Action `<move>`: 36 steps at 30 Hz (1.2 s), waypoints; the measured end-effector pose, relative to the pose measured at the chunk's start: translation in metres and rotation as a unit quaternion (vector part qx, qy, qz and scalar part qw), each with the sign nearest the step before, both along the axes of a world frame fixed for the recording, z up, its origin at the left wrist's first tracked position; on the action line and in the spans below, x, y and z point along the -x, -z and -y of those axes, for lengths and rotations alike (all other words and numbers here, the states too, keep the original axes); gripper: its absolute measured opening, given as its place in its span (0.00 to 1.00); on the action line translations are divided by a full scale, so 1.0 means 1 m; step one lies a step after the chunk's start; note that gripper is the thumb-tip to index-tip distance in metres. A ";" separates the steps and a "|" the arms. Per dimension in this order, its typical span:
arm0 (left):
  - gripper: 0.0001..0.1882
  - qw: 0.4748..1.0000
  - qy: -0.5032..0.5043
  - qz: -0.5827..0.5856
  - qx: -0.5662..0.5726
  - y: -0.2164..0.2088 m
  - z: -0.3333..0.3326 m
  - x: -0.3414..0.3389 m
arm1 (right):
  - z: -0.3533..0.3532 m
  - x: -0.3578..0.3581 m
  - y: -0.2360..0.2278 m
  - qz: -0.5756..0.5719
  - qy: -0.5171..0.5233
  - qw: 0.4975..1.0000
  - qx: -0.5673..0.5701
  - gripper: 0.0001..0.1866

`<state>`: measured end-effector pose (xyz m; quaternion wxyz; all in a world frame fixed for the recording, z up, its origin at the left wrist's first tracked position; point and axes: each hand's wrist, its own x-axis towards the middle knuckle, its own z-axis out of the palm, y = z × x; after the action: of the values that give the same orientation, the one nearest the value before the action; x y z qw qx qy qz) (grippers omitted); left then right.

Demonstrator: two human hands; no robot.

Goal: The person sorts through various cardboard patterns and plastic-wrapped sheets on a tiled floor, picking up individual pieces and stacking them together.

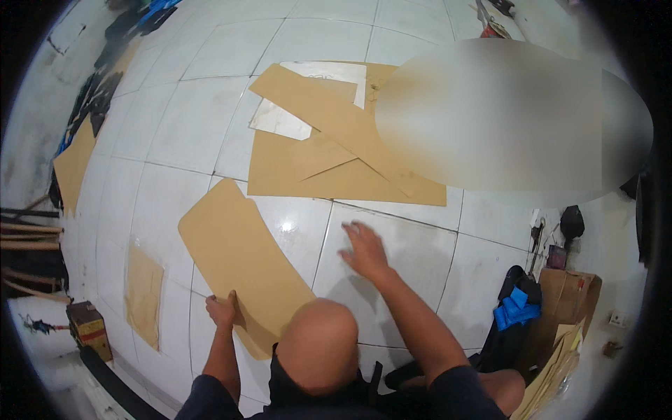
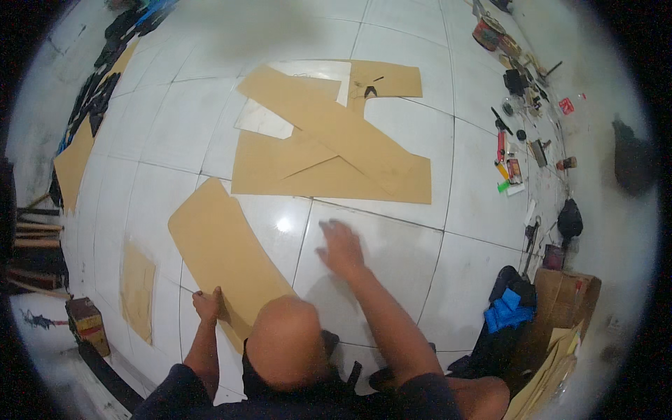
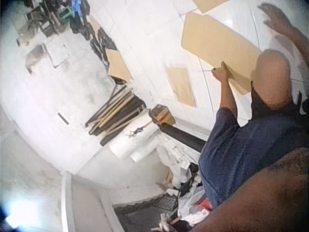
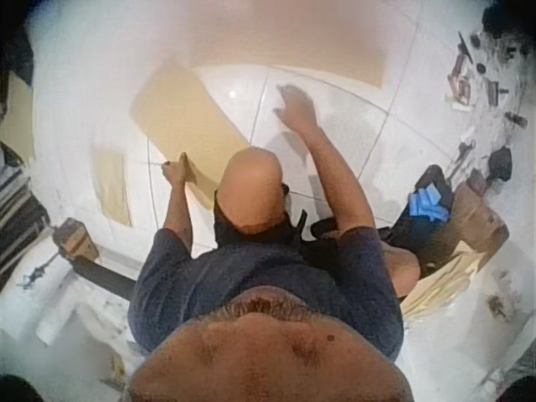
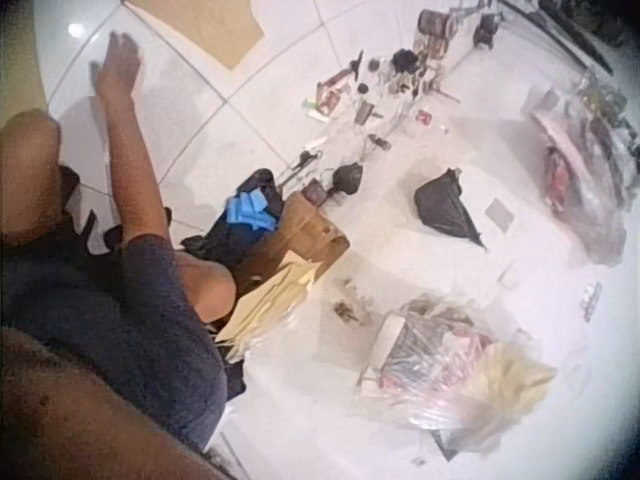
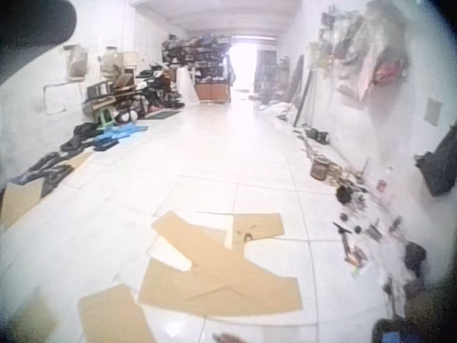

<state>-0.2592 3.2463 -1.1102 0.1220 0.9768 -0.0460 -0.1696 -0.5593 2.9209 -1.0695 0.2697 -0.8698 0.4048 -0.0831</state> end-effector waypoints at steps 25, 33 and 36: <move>0.45 0.966 0.237 0.099 0.011 -0.005 0.361 -0.001 | -0.016 0.187 0.010 -0.093 0.535 0.838 -0.056 0.37; 0.34 0.908 0.388 -0.107 0.119 0.075 0.364 -0.074 | -0.035 0.238 0.067 0.018 0.610 0.781 -0.133 0.45; 0.28 0.873 0.350 -0.272 0.202 0.079 0.350 -0.095 | -0.007 0.258 0.041 0.161 0.555 0.761 -0.295 0.39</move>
<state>-0.1638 2.8967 -1.1893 0.2570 0.7659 -0.3835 -0.4476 -0.8170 2.9278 -1.1104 0.4810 -0.3441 0.7717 -0.2338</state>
